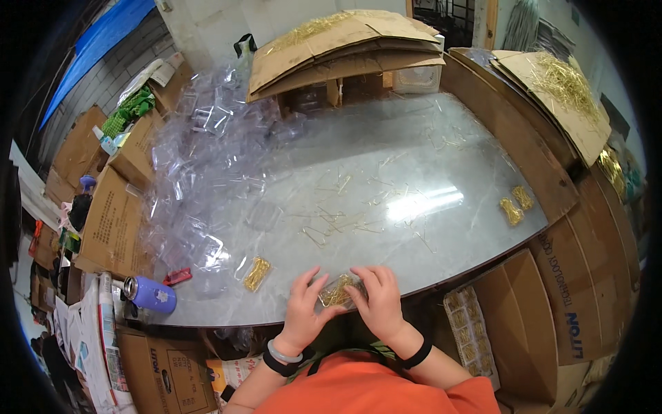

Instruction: Sorting small gold-colored metal parts into clear plastic containers.

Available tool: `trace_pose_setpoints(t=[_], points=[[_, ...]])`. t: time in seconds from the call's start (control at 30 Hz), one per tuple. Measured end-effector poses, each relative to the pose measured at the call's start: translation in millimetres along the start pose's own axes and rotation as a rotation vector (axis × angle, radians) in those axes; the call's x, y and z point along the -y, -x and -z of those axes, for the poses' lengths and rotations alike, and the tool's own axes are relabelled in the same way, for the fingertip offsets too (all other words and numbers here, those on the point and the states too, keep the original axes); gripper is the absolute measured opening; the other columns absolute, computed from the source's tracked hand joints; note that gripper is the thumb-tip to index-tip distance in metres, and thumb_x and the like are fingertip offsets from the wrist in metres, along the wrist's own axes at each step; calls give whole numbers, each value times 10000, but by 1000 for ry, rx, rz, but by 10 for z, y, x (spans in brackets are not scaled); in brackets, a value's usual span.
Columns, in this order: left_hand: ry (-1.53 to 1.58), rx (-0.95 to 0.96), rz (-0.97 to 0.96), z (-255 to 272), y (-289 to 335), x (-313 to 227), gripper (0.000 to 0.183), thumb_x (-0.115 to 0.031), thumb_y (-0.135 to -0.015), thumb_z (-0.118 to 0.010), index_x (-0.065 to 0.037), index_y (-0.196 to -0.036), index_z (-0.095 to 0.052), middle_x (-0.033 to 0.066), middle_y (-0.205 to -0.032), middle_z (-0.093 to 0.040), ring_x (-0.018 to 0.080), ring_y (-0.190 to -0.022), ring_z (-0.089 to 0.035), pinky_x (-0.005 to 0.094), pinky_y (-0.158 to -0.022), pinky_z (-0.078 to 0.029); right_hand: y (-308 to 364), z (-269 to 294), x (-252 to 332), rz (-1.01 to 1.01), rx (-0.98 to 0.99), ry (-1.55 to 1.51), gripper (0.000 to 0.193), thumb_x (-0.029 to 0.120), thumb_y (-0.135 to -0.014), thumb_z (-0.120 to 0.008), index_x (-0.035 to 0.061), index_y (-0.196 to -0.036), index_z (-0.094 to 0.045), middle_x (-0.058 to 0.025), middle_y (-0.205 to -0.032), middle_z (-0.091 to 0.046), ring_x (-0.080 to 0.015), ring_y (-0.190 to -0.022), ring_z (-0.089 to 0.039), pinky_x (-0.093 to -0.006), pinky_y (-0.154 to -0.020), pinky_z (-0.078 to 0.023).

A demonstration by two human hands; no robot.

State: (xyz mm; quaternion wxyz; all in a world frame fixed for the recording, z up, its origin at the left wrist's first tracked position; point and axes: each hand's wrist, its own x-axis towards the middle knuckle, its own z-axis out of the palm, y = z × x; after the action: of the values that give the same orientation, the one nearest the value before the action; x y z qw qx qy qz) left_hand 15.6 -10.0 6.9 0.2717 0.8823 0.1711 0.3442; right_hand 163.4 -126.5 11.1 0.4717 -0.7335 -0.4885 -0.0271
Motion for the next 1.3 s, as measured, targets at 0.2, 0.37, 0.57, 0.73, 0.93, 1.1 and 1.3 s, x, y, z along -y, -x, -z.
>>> trace_pose_setpoints(t=[0.2,0.37,0.57,0.73,0.93,1.1,1.3], points=[[-15,33,-18,5,54,54,666,-339,-717,-921,-2,-1226,-655,212,-1318,-584,409,-1188,-575,493,-1020,-478,25,-22,-50,-60,103,-71,458,147,-847,-796,75,-1276,-654,-157,-1234,-600,-332,-1078,-594,-454,-942,-486],[-54,98,-34,25,49,63,632,-310,-799,-868,39,-1264,-620,226,-1371,-552,430,-1260,-537,492,-1043,-476,-53,157,-18,309,292,281,567,277,-877,-776,69,-1375,-603,-174,-1478,-520,-359,-1356,-481,-524,-1124,-379],[-84,128,-52,23,58,45,679,-222,-781,-861,33,-1339,-570,229,-1401,-537,433,-1289,-525,497,-1083,-456,23,139,-99,300,311,220,649,337,-891,-761,9,-1409,-549,-178,-1490,-526,-385,-1417,-447,-569,-1190,-310],[-50,117,-29,19,93,86,776,-136,-797,-828,35,-1449,-444,234,-1417,-518,436,-1314,-500,495,-1104,-440,97,22,45,265,267,175,762,429,-838,-802,-9,-1404,-542,-197,-1462,-542,-403,-1402,-461,-608,-1193,-272],[109,121,78,32,93,130,1064,-93,-753,-846,14,-1592,-200,235,-1489,-469,456,-1362,-454,507,-1139,-399,-55,8,159,288,294,237,810,629,-801,-755,68,-1366,-605,-210,-1488,-506,-438,-1384,-451,-653,-1182,-229],[169,349,28,229,1,224,1246,-140,-743,-852,14,-1628,13,266,-1586,-363,445,-1451,-370,496,-1203,-317,-16,9,188,317,294,293,846,712,-790,-709,73,-1339,-623,-213,-1485,-504,-430,-1380,-458,-641,-1196,-199],[247,408,11,298,-21,205,1205,-113,-725,-730,16,-1625,61,284,-1631,-282,471,-1490,-299,486,-1238,-263,-7,-105,326,153,136,248,666,479,-815,-789,54,-1306,-639,-197,-1419,-564,-383,-1296,-521,-587,-1104,-322]])
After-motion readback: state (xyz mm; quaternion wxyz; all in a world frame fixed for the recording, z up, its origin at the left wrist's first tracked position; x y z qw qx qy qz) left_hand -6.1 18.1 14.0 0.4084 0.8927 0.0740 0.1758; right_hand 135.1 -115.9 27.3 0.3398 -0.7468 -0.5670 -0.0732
